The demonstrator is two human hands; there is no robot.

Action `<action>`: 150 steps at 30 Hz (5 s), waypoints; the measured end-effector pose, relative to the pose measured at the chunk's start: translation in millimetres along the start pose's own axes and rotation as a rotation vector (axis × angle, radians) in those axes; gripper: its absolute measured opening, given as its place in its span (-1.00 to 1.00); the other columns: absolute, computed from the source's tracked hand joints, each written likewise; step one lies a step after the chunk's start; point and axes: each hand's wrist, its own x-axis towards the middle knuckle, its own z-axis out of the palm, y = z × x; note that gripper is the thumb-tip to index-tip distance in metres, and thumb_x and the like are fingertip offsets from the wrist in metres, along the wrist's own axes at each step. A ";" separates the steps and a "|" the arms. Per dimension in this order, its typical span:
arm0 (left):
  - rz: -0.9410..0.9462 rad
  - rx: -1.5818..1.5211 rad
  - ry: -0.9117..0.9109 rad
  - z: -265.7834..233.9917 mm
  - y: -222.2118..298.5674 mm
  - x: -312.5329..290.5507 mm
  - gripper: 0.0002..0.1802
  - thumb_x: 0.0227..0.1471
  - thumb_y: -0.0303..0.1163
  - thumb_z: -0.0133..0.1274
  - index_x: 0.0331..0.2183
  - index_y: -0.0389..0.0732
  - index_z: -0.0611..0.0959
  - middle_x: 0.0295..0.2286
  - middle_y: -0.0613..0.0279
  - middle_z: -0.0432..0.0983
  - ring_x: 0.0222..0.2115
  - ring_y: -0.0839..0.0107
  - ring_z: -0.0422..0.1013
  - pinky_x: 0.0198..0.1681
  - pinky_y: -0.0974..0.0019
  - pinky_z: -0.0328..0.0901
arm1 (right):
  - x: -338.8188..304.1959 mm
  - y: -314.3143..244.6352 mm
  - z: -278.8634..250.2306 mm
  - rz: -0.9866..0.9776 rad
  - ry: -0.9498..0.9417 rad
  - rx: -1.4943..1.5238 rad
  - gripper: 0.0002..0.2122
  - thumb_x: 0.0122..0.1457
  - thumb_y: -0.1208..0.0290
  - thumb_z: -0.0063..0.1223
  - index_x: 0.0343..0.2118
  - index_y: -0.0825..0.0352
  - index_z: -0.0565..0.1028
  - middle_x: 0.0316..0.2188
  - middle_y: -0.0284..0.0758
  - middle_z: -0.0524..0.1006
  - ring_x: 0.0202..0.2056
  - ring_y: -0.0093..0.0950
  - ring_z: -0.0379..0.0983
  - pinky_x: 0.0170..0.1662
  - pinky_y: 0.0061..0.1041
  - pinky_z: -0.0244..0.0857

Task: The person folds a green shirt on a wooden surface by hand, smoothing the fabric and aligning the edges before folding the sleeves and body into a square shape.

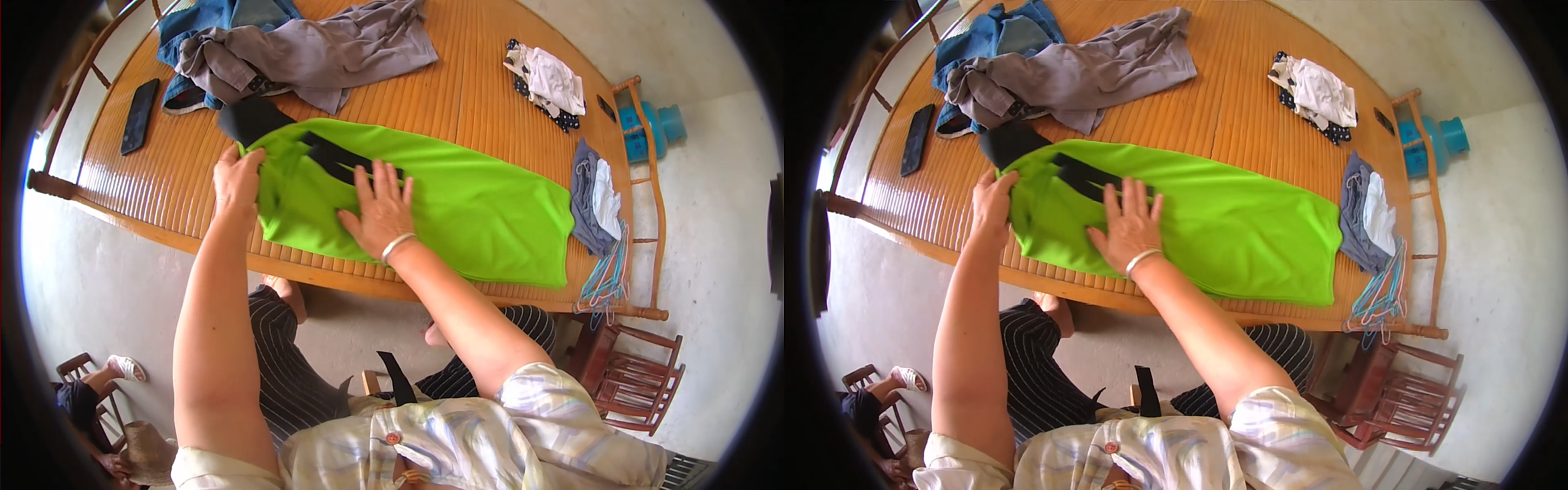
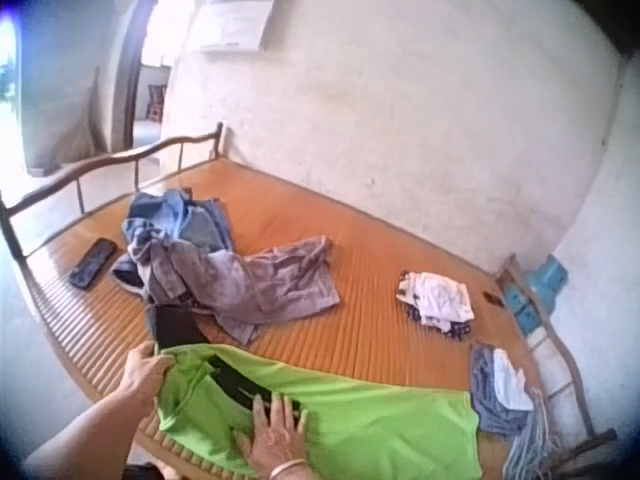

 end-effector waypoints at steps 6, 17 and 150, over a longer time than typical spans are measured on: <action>0.053 0.297 0.171 -24.0 -31.8 23.8 -0.61 -0.07 -0.27 0.00 -0.21 -0.33 0.48 -0.33 0.04 0.49 -0.31 0.27 0.43 -0.21 0.28 0.29 | -15.0 -0.5 -11.1 -0.116 0.203 0.164 -0.34 0.01 0.10 0.03 0.16 0.25 0.12 0.17 0.01 0.01 0.19 -0.05 -0.07 0.15 0.16 -0.25; -0.116 0.452 0.025 -19.1 -29.0 11.7 -0.64 -0.25 -0.52 0.14 -0.28 -0.35 0.49 -0.41 0.03 0.49 -0.41 0.23 0.47 -0.38 0.25 0.38 | -73.7 202.4 -35.3 0.864 -0.102 -0.171 -0.33 0.15 -0.18 -0.42 0.26 0.04 -0.15 0.28 -0.23 -0.27 0.29 -0.23 -0.38 0.16 0.20 -0.37; 0.583 1.436 -1.173 126.5 -43.4 -143.6 -0.66 -0.13 -0.26 0.09 -0.25 -0.19 0.57 -0.20 0.11 0.34 -0.10 0.18 0.25 -0.13 0.12 0.23 | 15.9 147.3 -62.2 -0.230 0.451 0.150 -0.65 -0.13 0.49 0.08 -0.19 0.36 0.40 -0.19 -0.16 0.37 -0.13 -0.17 0.29 -0.02 -0.28 0.17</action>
